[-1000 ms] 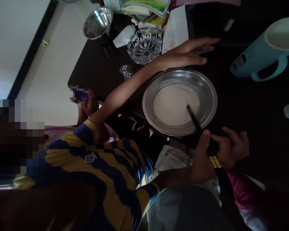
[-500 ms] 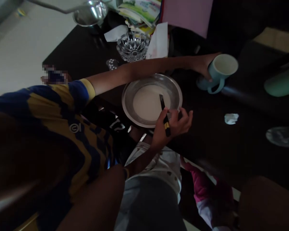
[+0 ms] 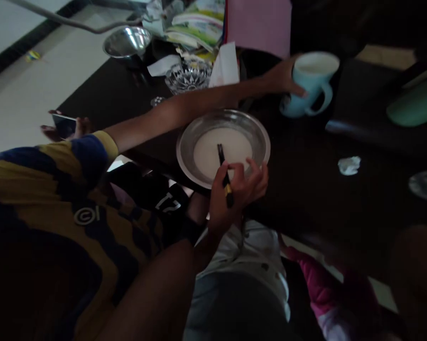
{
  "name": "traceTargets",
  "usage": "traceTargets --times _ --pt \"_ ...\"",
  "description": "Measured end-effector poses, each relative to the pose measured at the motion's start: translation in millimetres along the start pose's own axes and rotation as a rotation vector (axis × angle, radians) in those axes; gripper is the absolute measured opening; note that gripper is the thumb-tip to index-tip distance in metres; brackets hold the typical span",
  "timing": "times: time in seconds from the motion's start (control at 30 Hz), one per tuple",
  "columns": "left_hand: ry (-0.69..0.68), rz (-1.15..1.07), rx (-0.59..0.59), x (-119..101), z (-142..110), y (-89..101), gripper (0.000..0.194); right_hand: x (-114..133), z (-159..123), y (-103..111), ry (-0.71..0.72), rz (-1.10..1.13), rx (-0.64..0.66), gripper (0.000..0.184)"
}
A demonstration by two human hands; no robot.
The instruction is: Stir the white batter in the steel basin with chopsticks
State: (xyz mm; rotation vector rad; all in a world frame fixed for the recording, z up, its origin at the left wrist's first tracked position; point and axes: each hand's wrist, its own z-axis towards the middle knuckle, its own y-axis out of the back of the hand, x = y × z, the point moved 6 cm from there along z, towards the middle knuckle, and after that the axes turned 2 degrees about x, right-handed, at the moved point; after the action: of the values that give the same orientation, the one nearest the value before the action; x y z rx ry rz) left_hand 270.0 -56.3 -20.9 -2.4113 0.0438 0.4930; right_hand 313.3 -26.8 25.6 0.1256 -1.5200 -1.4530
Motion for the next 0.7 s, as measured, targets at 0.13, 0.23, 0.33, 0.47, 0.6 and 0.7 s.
traceTargets --times 0.13,0.23,0.33,0.47,0.6,0.7 --pt "0.251 -0.284 -0.093 23.4 -6.4 -16.6 0.019 -20.5 -4.8 5.7 -0.133 -0.022 -0.213 0.050" --pt "0.129 -0.179 0.044 -3.2 -18.8 -52.6 0.027 -29.0 -25.2 10.2 -0.135 -0.093 -0.221 0.051" --pt "-0.078 -0.001 0.225 -82.0 -11.8 -99.4 0.023 -20.8 -40.2 9.6 -0.089 -0.093 -0.215 0.044" --pt "-0.421 0.346 0.531 -206.5 12.1 -132.6 0.061 4.9 -26.9 -1.0 -0.052 -0.072 -0.162 0.039" --pt "-0.063 0.050 0.717 -189.3 -0.2 -102.9 0.049 14.9 -5.3 -6.5 -0.064 -0.061 -0.155 0.042" --pt "0.503 -0.342 0.868 -88.6 -42.3 -87.2 0.030 4.6 -10.7 -2.3 -0.108 -0.105 -0.166 0.048"
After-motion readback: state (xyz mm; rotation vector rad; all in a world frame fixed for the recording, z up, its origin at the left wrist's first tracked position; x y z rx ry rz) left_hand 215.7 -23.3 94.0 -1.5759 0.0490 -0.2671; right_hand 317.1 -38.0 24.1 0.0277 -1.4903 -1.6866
